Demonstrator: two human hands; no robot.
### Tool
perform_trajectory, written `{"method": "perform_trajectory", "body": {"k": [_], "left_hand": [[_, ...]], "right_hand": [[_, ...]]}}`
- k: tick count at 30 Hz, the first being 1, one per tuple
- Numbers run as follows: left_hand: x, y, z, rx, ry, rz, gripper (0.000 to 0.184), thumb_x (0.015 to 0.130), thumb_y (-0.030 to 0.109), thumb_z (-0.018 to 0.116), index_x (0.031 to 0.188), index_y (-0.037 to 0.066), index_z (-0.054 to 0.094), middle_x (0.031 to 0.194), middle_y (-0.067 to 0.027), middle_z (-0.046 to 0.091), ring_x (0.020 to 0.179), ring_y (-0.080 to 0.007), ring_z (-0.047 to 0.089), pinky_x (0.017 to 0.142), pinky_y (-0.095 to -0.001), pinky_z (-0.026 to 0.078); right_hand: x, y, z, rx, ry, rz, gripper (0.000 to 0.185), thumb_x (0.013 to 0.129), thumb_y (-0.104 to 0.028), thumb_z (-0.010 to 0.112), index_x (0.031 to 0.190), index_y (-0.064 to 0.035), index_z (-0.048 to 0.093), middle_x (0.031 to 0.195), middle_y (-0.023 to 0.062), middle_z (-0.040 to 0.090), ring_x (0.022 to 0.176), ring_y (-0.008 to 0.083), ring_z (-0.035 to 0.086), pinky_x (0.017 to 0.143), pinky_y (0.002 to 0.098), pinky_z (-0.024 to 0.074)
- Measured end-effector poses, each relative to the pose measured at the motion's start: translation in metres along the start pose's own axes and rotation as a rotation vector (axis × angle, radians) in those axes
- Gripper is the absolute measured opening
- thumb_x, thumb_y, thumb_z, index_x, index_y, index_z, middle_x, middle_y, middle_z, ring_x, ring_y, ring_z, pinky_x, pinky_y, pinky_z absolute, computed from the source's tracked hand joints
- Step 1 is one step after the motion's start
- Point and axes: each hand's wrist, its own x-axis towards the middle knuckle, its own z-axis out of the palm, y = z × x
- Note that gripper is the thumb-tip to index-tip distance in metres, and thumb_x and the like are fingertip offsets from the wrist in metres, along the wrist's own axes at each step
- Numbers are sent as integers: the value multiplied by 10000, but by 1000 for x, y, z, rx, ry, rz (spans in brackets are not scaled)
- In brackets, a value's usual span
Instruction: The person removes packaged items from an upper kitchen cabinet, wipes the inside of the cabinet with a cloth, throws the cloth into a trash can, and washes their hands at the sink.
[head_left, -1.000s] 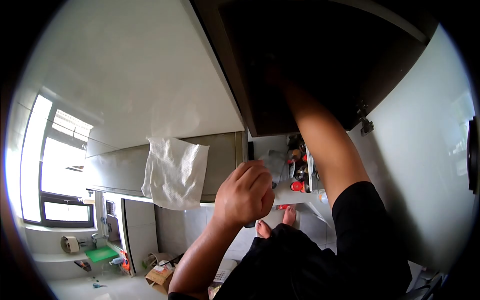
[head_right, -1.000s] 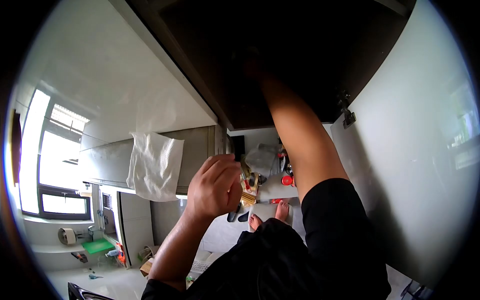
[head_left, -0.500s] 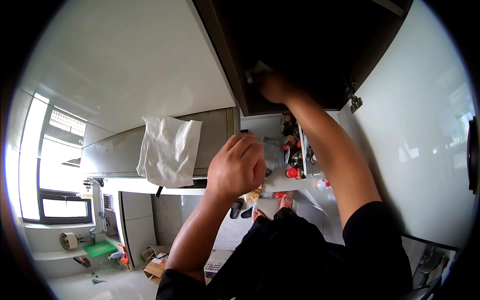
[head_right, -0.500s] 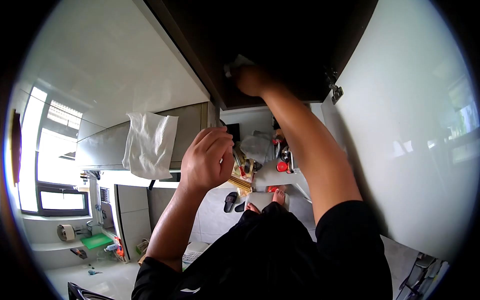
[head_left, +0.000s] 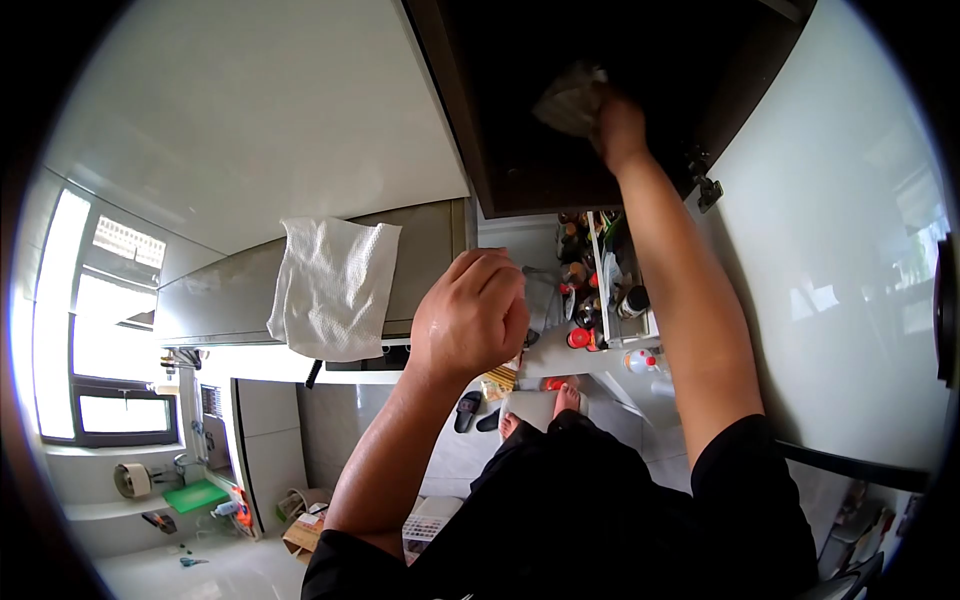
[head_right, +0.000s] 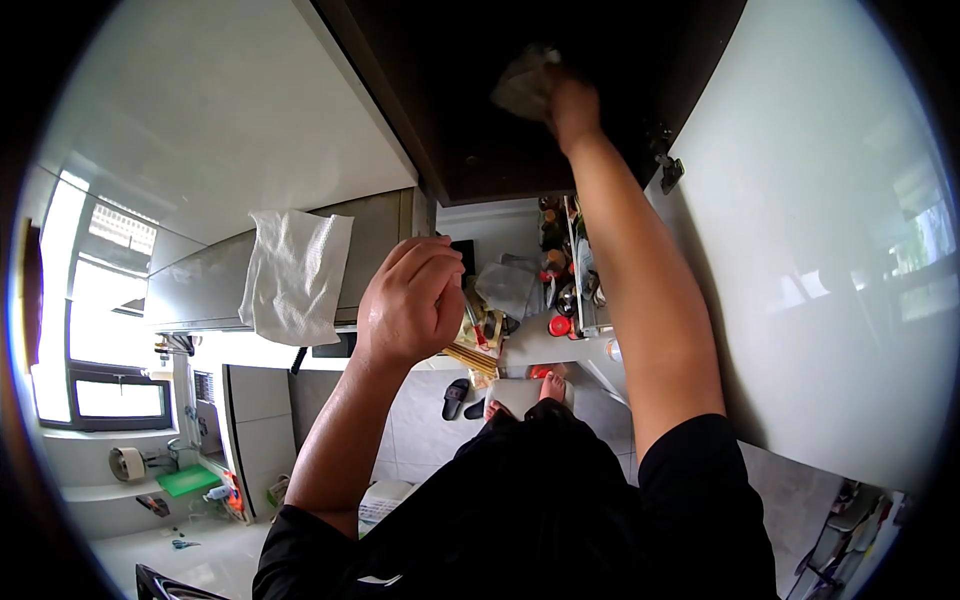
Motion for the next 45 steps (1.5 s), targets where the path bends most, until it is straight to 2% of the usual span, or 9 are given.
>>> {"method": "perform_trajectory", "body": {"k": [8, 14, 18, 29, 32, 35, 37, 40, 45], "left_hand": [[1, -1, -1, -10, 0, 17, 64, 778, -1, 626, 831, 24, 653, 914, -117, 692, 973, -315, 684, 829, -396, 565], [2, -1, -1, -27, 10, 15, 77, 760, -6, 628, 828, 22, 651, 910, -113, 691, 962, -317, 688, 819, -403, 568], [3, 1, 0, -41, 25, 43, 84, 753, -15, 622, 824, 20, 647, 911, -115, 690, 963, -318, 686, 820, -403, 568], [4, 0, -2, -31, -5, 35, 76, 758, -10, 612, 823, 17, 642, 908, -123, 689, 964, -324, 686, 824, -401, 568], [4, -3, 0, -29, 50, 71, 91, 702, -1, 623, 784, 34, 607, 884, -103, 659, 917, -300, 675, 763, -386, 571], [4, -3, 2, -23, 63, 62, 89, 697, 2, 625, 776, 35, 602, 880, -101, 657, 910, -293, 675, 751, -378, 570], [4, -3, 0, -22, 48, 53, 93, 693, 3, 625, 779, 36, 605, 880, -100, 657, 907, -290, 676, 750, -374, 571], [7, -3, -3, -30, 16, 36, 87, 713, 0, 622, 796, 23, 629, 877, -117, 673, 916, -308, 689, 783, -389, 575], [7, -3, -3, -53, -16, 5, 111, 717, -5, 620, 819, 12, 657, 879, -121, 689, 915, -320, 701, 812, -398, 580]], "right_hand": [[15, 20, -56, -1396, -36, -1097, 237, 914, -171, 544, 1078, -106, 701, 1130, 140, 685, 1118, 323, 610, 992, 424, 477], [-11, 48, -29, -1421, 111, -634, 283, 909, -222, 546, 1149, -121, 657, 1278, 91, 618, 1211, 269, 565, 1058, 442, 423], [-39, 42, 36, -1607, -43, -898, 227, 877, -152, 540, 1054, -96, 671, 1172, 121, 623, 1138, 286, 567, 1001, 455, 452], [13, 31, 23, -1429, -31, -557, 270, 954, -213, 556, 1158, -91, 685, 1175, 115, 700, 1066, 286, 679, 905, 383, 550], [62, 32, 0, -862, 145, -266, 259, 966, -205, 545, 1138, -76, 690, 1083, 158, 706, 1032, 280, 687, 904, 403, 548], [100, 45, -19, -640, 444, -824, 320, 978, -320, 543, 1161, -99, 684, 1093, 117, 715, 1043, 290, 686, 903, 426, 545], [107, 44, -23, -1379, 635, -876, 377, 999, -359, 509, 1251, -118, 650, 1213, 132, 663, 1172, 285, 626, 968, 466, 511], [92, 32, -10, -1353, 401, -304, 423, 1015, -392, 478, 1350, -162, 595, 1382, 136, 550, 1317, 291, 514, 1053, 492, 452], [115, 26, 3, -1428, 241, -276, 437, 1012, -379, 466, 1391, -177, 548, 1450, 128, 501, 1357, 316, 469, 1101, 502, 407]]}}
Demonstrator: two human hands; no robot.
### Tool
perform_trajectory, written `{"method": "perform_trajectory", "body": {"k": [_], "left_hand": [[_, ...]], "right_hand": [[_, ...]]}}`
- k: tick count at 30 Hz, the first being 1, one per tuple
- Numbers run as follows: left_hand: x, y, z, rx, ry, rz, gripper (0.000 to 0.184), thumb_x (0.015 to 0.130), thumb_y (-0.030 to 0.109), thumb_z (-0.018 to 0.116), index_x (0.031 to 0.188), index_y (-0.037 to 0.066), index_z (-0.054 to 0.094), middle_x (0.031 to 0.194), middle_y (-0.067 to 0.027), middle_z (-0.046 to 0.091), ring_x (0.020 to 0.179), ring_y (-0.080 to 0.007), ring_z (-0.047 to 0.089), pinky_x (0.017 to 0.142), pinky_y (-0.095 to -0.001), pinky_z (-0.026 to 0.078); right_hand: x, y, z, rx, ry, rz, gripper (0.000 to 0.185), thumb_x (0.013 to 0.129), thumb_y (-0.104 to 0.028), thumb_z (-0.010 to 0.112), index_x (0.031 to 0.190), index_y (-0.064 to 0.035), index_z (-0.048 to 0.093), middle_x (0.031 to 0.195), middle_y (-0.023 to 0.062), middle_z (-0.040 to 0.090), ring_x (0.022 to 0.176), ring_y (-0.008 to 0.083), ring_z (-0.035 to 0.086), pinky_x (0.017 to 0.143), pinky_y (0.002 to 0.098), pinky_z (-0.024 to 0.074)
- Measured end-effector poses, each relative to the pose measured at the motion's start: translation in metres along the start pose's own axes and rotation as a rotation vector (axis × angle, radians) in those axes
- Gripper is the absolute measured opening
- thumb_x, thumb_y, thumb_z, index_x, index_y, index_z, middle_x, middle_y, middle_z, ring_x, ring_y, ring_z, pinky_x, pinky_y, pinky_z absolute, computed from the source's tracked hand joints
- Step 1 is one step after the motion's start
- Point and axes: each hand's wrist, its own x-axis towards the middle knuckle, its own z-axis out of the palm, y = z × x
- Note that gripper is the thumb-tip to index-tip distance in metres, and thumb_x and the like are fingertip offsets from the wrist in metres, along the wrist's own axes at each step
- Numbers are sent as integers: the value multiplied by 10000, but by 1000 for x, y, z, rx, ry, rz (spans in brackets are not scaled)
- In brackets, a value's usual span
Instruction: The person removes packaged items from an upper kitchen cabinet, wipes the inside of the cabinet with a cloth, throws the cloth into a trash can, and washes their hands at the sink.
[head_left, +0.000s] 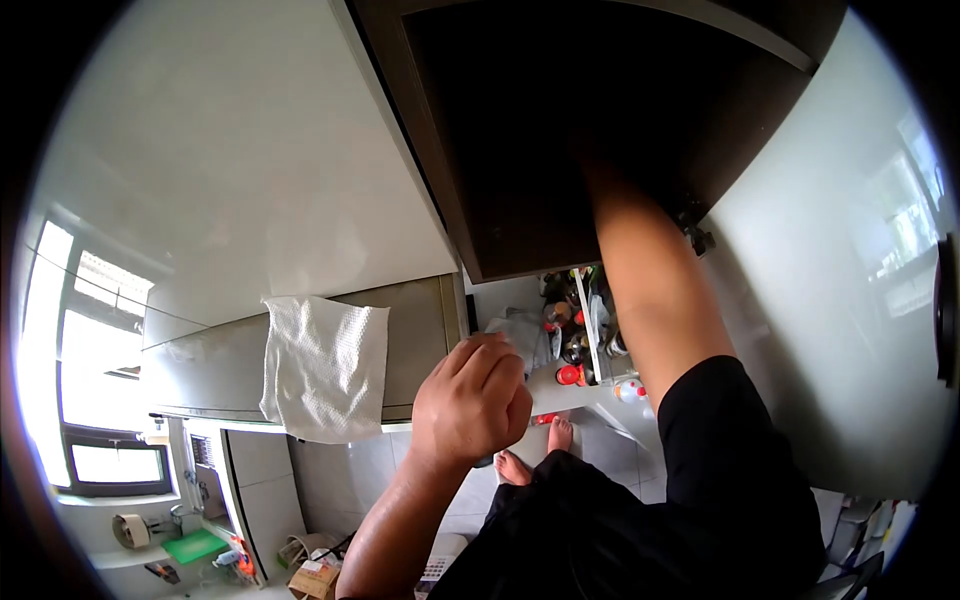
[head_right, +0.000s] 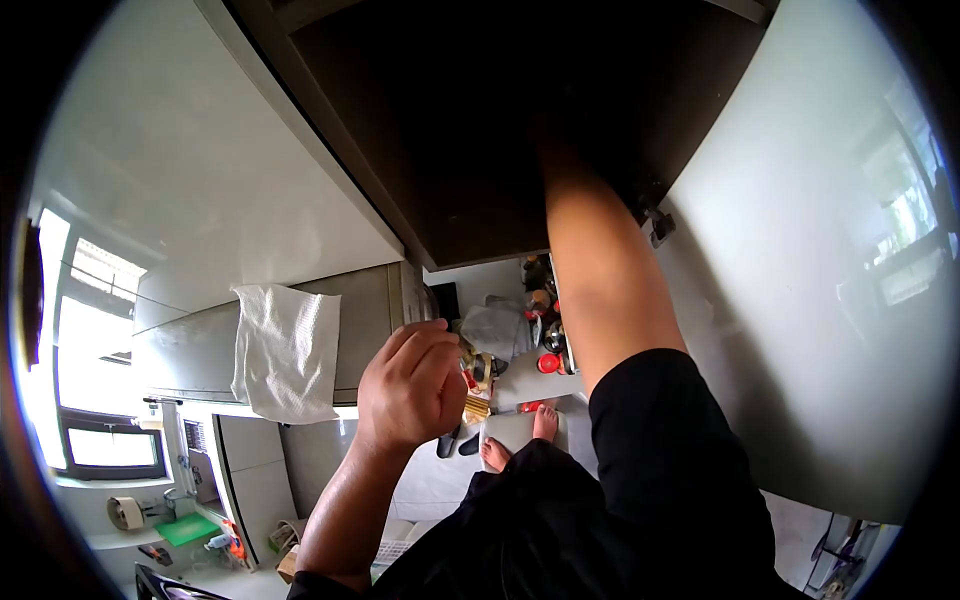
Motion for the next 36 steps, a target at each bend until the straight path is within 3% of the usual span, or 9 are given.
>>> {"method": "perform_trajectory", "body": {"k": [2, 9, 16, 17, 21, 24, 27, 30, 36], "left_hand": [[-2, -2, 3, -3, -4, 10, 116, 710, -6, 618, 819, 10, 656, 876, -117, 685, 907, -319, 700, 803, -395, 581], [1, 0, 0, 30, 10, 29, 100, 705, 1, 634, 802, 28, 636, 865, -106, 662, 904, -300, 691, 763, -382, 579], [1, 6, 2, 53, -2, 3, 69, 774, -10, 624, 824, 17, 662, 877, -117, 689, 928, -332, 691, 819, -410, 572], [1, 6, 3, 56, 4, 12, 69, 774, -10, 624, 824, 17, 662, 877, -117, 689, 928, -332, 691, 819, -410, 572], [10, 12, 3, 176, -250, -60, 241, 839, 155, 659, 1050, 41, 680, 1181, -124, 656, 1243, -333, 545, 1042, -439, 458], [34, 10, 20, 446, -523, -43, 592, 892, 355, 633, 1370, 20, 534, 1500, -161, 461, 1465, -347, 308, 1187, -477, 299], [81, -20, 80, 687, -548, -2, 618, 900, 306, 616, 1405, -21, 477, 1484, -189, 459, 1433, -343, 363, 1148, -457, 369], [115, -4, 86, 620, -919, -150, 528, 893, 212, 621, 1356, -19, 521, 1402, -173, 508, 1336, -334, 474, 1061, -428, 466], [107, -2, 104, 625, -847, -60, 359, 855, 180, 727, 1182, 37, 697, 1270, -141, 597, 1218, -302, 582, 928, -395, 550]], "right_hand": [[-11, -22, -5, -203, 28, -142, 454, 999, -362, 478, 1397, -149, 529, 1408, 130, 563, 1309, 332, 529, 1085, 491, 428], [-20, -128, 82, 73, 0, -475, 468, 1012, -350, 429, 1435, -163, 501, 1437, 132, 541, 1304, 340, 533, 1079, 486, 437], [-37, -105, 34, 105, -234, -643, 411, 981, -248, 469, 1368, -167, 578, 1400, 139, 576, 1256, 331, 572, 1064, 474, 448], [-50, -95, 37, 184, -176, -686, 357, 950, -190, 503, 1278, -123, 627, 1282, 152, 636, 1163, 330, 618, 1004, 469, 480], [-94, -66, 6, 406, -145, -826, 262, 921, -133, 589, 1153, -78, 697, 1138, 154, 711, 1071, 306, 670, 925, 437, 522], [-81, -52, 4, 702, -485, -767, 274, 940, -199, 595, 1188, -135, 692, 1184, 130, 701, 1079, 281, 671, 966, 411, 519], [-44, -21, 9, 951, 37, -406, 242, 971, -271, 606, 1060, -85, 733, 1068, 150, 727, 947, 288, 702, 857, 421, 548], [-32, 21, 23, 275, 377, -333, 271, 986, -235, 523, 1110, -74, 701, 1061, 156, 720, 956, 329, 696, 868, 448, 550], [-49, 33, 29, -205, 272, -352, 288, 929, -223, 555, 1131, -66, 687, 1162, 187, 681, 1097, 349, 648, 975, 435, 510]]}}
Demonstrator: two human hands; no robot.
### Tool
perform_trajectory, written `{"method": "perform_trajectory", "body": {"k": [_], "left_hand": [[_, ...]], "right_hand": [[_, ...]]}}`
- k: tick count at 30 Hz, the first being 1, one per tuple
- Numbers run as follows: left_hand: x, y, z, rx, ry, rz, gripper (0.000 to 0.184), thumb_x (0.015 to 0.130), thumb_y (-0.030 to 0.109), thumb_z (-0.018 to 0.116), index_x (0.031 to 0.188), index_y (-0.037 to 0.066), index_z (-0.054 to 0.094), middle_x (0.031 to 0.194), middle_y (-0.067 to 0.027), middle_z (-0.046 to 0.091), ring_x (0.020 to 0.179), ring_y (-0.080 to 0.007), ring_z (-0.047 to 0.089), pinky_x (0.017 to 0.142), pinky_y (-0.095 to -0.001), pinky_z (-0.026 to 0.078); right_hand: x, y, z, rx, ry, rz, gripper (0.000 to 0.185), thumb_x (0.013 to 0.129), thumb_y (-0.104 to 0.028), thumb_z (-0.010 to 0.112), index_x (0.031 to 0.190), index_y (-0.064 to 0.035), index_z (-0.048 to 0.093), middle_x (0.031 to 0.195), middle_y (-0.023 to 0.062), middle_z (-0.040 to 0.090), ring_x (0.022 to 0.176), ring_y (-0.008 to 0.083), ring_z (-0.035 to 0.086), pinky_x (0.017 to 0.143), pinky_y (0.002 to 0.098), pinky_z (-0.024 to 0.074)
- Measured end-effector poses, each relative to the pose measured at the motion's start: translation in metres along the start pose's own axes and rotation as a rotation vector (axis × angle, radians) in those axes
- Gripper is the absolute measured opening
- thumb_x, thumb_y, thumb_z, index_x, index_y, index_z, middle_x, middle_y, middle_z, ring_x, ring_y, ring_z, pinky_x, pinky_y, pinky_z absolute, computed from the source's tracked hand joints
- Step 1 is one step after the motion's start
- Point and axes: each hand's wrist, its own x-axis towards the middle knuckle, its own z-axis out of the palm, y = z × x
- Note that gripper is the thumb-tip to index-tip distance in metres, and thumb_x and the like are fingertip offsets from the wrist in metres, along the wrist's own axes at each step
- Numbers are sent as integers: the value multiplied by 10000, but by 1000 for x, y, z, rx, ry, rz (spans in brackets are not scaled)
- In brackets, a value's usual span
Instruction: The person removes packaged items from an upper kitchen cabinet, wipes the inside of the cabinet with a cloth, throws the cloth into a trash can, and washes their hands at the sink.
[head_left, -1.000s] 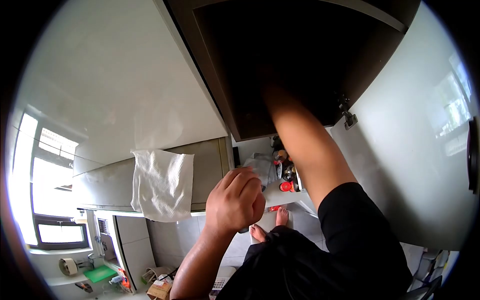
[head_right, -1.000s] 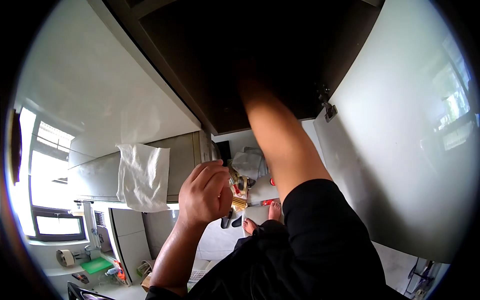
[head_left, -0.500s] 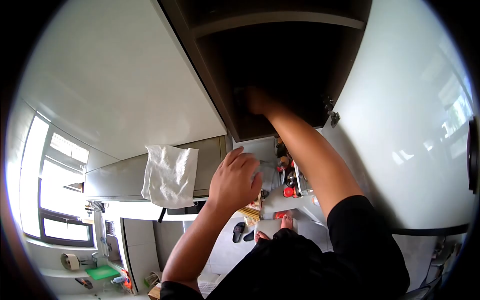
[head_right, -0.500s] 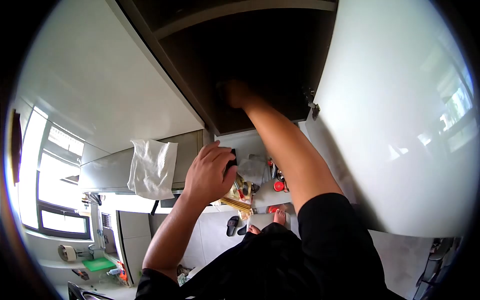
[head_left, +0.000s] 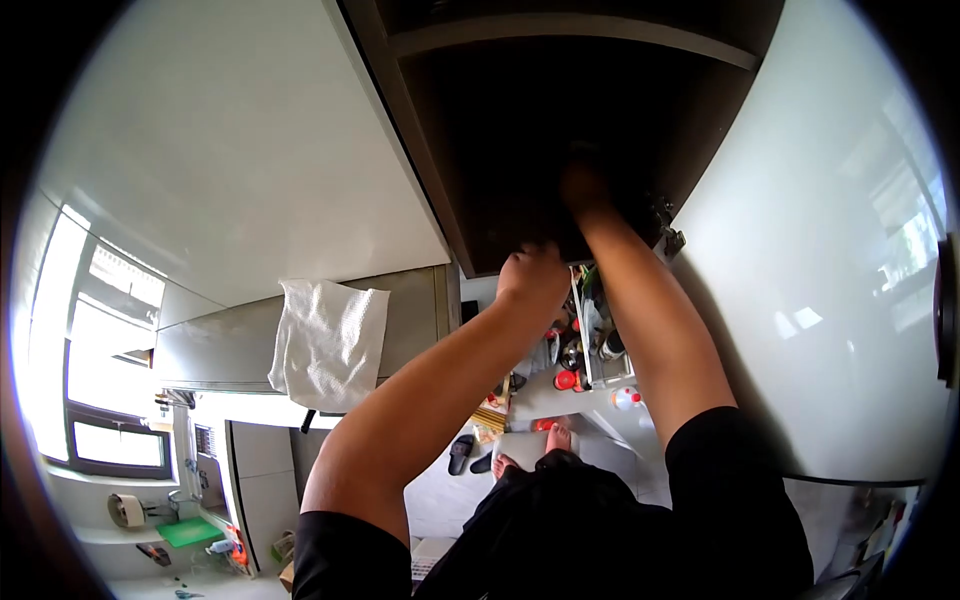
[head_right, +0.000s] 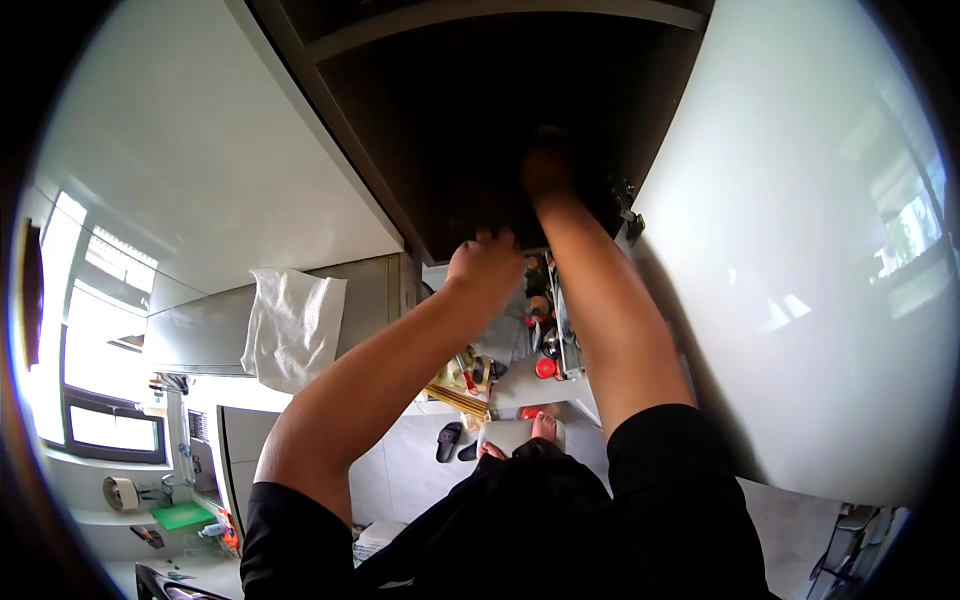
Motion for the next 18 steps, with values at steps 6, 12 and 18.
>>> {"method": "perform_trajectory", "body": {"k": [6, 12, 18], "left_hand": [[15, -15, 8, -136, 43, 49, 240, 863, 104, 663, 1092, 94, 736, 1187, -109, 656, 1096, -280, 670, 854, -382, 596], [21, -20, 14, -263, 56, -6, 144, 838, 88, 676, 944, 96, 773, 1085, -109, 715, 993, -295, 720, 800, -392, 614], [14, -20, 7, -338, 94, -36, 179, 846, 80, 691, 997, 108, 782, 1072, -89, 745, 1051, -284, 710, 784, -383, 617]], "right_hand": [[1, -52, -34, 632, -219, -312, 301, 943, -190, 543, 1199, -93, 669, 1237, 187, 656, 1184, 315, 618, 1009, 454, 497], [70, 1, 7, 100, -348, -3, 383, 1012, -318, 505, 1305, -103, 627, 1310, 167, 626, 1193, 332, 605, 1039, 474, 475], [99, 18, 22, 72, -344, 79, 434, 1035, -367, 457, 1359, -111, 592, 1355, 161, 594, 1233, 326, 578, 1039, 494, 471]]}}
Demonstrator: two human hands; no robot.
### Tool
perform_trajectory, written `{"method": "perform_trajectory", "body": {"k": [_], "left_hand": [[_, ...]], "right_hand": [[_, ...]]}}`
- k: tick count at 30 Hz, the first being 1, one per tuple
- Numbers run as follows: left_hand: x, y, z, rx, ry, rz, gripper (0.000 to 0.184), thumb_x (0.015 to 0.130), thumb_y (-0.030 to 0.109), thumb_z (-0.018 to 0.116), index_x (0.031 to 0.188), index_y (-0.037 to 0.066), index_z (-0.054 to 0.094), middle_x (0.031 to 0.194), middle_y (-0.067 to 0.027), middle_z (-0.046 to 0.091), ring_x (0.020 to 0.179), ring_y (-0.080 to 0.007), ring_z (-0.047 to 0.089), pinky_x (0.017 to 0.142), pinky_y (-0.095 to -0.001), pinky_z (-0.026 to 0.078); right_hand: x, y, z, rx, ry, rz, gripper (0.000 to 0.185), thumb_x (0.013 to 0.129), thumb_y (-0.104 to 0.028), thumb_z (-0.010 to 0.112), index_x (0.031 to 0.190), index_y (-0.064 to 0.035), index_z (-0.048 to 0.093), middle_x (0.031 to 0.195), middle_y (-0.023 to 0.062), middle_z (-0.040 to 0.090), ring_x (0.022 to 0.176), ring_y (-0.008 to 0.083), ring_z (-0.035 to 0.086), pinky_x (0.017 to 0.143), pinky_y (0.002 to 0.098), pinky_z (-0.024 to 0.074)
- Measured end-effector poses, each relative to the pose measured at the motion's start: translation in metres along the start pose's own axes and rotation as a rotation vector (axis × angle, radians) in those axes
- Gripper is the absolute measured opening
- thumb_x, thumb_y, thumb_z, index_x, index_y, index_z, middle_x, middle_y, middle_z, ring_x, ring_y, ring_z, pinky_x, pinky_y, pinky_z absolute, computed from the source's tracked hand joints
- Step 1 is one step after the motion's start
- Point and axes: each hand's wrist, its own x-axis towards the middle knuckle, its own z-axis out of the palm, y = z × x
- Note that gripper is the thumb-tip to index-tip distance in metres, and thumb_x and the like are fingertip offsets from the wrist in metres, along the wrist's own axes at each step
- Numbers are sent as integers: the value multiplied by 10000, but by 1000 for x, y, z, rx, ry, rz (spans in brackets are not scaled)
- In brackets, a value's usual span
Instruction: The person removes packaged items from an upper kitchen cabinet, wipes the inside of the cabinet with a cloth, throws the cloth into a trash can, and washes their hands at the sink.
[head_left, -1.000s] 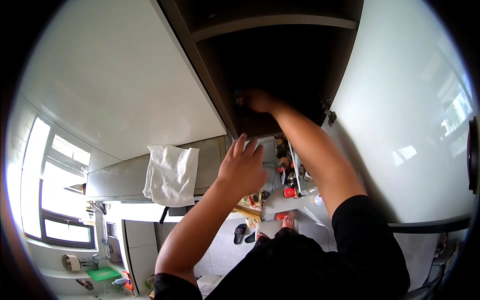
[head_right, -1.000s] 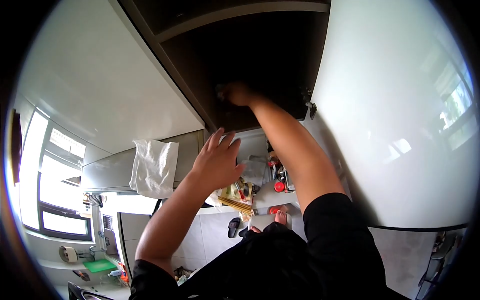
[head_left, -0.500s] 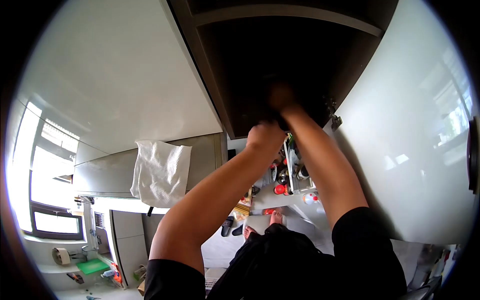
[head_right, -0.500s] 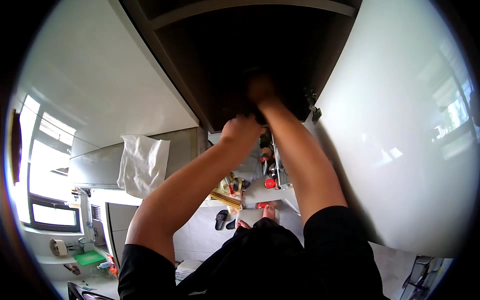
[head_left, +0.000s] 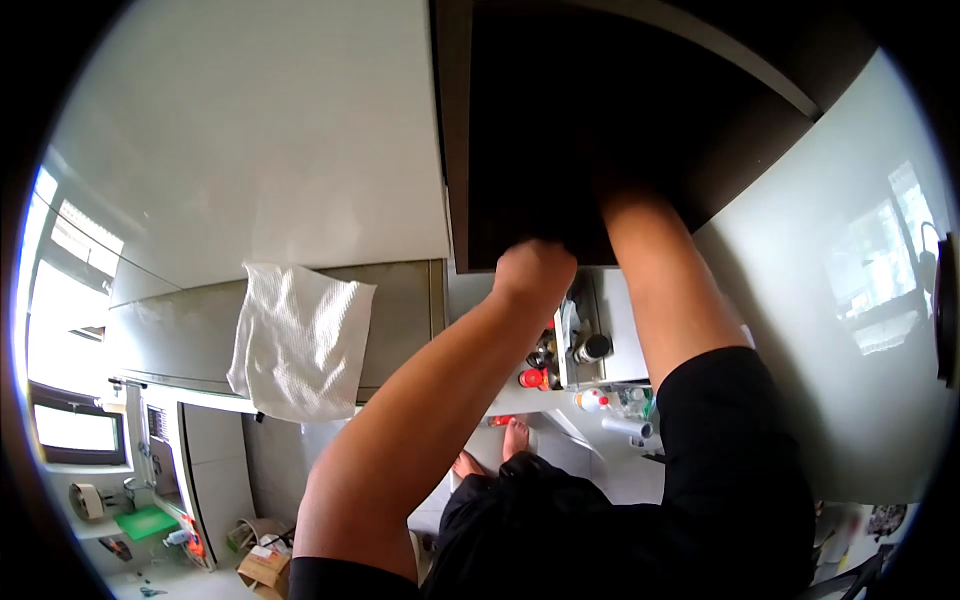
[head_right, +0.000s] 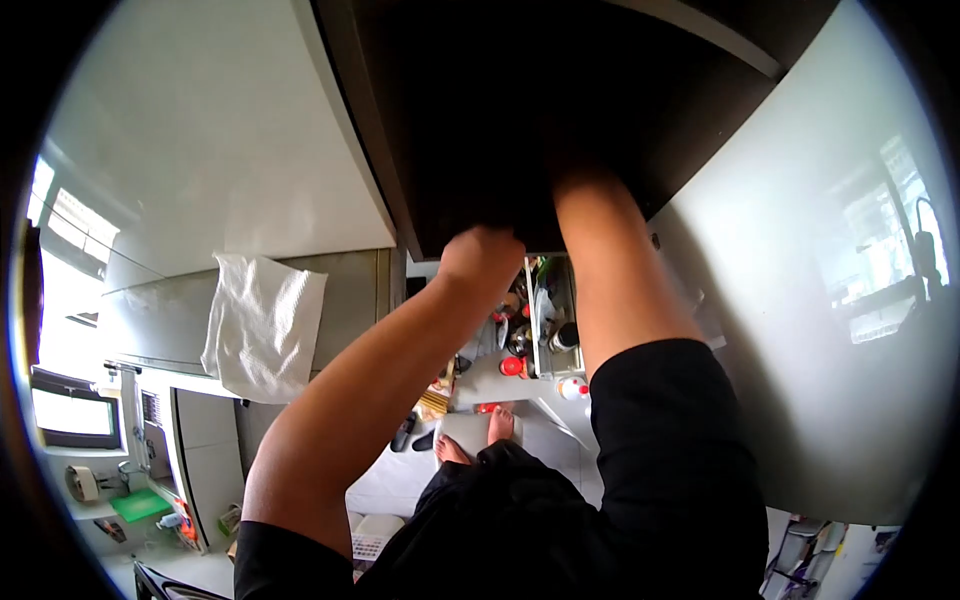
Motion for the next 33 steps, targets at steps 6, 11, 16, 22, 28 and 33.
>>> {"method": "perform_trajectory", "body": {"k": [6, 11, 16, 22, 28, 33], "left_hand": [[2, -3, 10, 2, 65, 12, 177, 810, 87, 731, 977, 114, 785, 1062, -82, 746, 1024, -275, 719, 789, -373, 616], [-1, -3, 4, -6, 3, 26, 169, 861, 95, 692, 999, 120, 786, 1101, -78, 742, 1053, -283, 711, 812, -377, 613], [-3, -1, -2, -8, -22, 20, 269, 864, 89, 710, 1127, 118, 756, 1199, -64, 712, 1138, -269, 672, 838, -361, 607], [7, 2, 9, 15, 67, -6, 255, 825, 164, 770, 1075, 114, 768, 1182, -83, 718, 1120, -285, 684, 855, -391, 608], [0, 0, 9, 58, 49, 36, 244, 833, 189, 778, 1067, 122, 772, 1137, -76, 732, 1082, -278, 698, 809, -403, 619], [-3, 1, 4, 39, 49, 5, 221, 848, 146, 750, 1066, 118, 772, 1131, -84, 735, 1090, -278, 696, 819, -395, 615]], "right_hand": [[7, 18, -14, -454, -125, -164, 436, 1043, -361, 439, 1360, -105, 593, 1377, 164, 578, 1249, 330, 570, 1035, 500, 473], [-27, 25, -34, -654, -207, -225, 437, 1049, -356, 423, 1360, -100, 594, 1396, 166, 564, 1263, 334, 563, 1032, 505, 476], [-97, 0, -80, -587, -315, -83, 400, 1042, -297, 447, 1341, -84, 608, 1394, 171, 567, 1273, 338, 560, 1019, 498, 491], [-165, -7, -103, -506, -316, 49, 368, 965, -183, 575, 1317, -83, 618, 1248, 165, 664, 1193, 320, 630, 977, 439, 534], [-178, -33, -163, -436, -483, -56, 325, 957, -153, 557, 1254, -54, 645, 1243, 154, 672, 1155, 325, 646, 935, 436, 551], [-178, -3, -134, -592, -332, -91, 336, 956, -139, 495, 1242, -52, 647, 1224, 143, 678, 1125, 320, 660, 935, 468, 545]]}}
